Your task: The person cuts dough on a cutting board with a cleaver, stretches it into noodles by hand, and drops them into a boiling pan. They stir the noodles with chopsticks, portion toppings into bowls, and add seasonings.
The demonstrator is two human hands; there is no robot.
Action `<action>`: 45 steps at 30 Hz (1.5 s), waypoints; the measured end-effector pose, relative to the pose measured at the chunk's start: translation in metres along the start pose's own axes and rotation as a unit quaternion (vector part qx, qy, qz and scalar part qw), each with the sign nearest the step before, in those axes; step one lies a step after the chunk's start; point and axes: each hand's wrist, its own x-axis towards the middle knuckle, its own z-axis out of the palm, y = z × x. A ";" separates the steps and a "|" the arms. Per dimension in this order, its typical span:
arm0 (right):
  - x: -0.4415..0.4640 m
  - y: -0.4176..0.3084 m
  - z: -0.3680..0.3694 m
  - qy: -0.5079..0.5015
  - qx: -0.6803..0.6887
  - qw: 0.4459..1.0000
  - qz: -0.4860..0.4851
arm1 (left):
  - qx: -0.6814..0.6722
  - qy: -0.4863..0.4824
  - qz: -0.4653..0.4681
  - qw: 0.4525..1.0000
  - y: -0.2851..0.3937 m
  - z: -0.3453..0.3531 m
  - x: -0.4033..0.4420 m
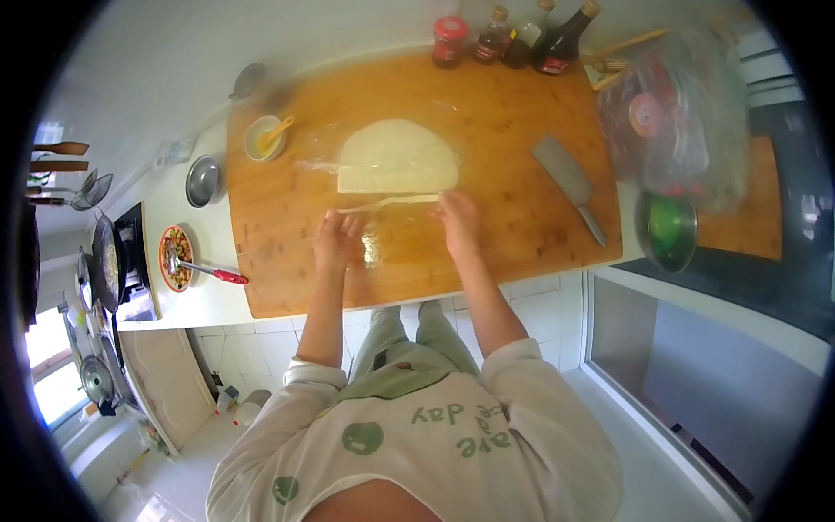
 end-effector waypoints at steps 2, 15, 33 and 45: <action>-0.004 -0.021 -0.005 -0.038 0.024 0.999 -0.019 | -0.024 0.012 -0.002 1.000 0.016 -0.011 -0.007; 0.042 -0.116 -0.183 0.054 0.151 0.986 0.045 | -0.043 0.083 0.131 0.987 0.206 -0.190 -0.005; 0.032 -0.109 -0.029 -0.087 -0.436 0.877 -0.183 | 0.419 -0.109 0.153 0.888 0.132 0.037 -0.049; -0.043 -0.084 0.079 -0.231 -0.505 0.766 -0.324 | 0.536 -0.254 0.045 0.804 0.041 0.153 -0.083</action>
